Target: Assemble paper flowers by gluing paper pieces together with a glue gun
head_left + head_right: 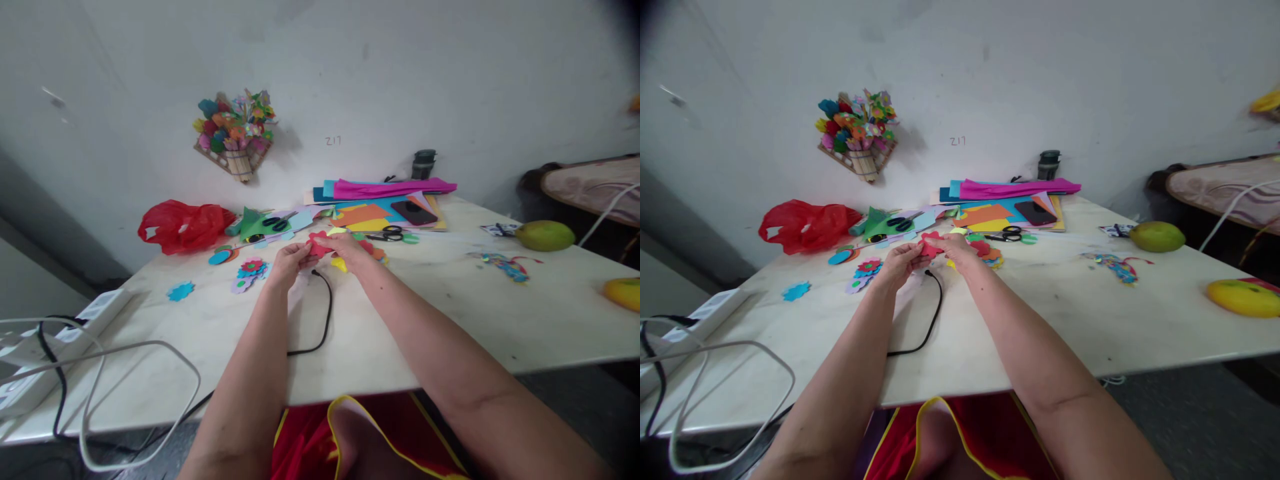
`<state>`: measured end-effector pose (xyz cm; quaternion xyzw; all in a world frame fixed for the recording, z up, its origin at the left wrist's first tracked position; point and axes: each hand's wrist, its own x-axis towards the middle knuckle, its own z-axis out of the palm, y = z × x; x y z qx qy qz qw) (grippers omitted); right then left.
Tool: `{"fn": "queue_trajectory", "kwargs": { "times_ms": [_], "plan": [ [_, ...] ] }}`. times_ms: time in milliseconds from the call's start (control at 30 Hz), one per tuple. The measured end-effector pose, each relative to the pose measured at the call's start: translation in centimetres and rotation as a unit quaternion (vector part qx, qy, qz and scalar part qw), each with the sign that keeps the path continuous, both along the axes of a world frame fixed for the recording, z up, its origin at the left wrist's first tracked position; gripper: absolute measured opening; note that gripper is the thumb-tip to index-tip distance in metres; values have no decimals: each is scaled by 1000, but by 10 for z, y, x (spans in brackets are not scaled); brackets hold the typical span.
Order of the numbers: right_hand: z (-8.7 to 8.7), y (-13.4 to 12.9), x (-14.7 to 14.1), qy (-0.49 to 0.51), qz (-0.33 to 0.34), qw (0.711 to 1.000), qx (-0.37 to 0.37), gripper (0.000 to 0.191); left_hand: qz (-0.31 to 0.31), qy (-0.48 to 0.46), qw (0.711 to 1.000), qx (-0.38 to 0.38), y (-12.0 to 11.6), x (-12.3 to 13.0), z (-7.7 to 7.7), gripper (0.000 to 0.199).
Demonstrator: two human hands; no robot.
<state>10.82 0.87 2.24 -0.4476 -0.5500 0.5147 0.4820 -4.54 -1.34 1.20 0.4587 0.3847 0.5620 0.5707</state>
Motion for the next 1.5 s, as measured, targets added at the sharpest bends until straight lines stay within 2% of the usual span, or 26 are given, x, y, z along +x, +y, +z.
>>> {"fn": "queue_trajectory", "kwargs": {
  "times_ms": [167,500,733,900,1133,1300,1500],
  "plan": [
    [2,-2,-2,-27,-30,999,0,29,-5,9,1000,1,1,-1,-1,29],
    [0,1,-2,-15,-31,999,-13,28,-8,9,1000,10,3,-1,-4,33],
    [3,3,4,38,50,998,-15,37,16,1,1000,16,3,-1,-3,33],
    [5,3,8,58,14,998,-7,37,23,0,1000,12,2,0,-1,31],
    [3,4,7,45,-30,998,12,15,37,0,999,14,2,0,-1,34],
    [-3,6,4,45,-24,998,30,19,44,2,999,7,5,0,-3,46],
    [-8,6,0,25,-1,999,32,18,48,62,996,34,2,3,-3,44]
  ]
}}
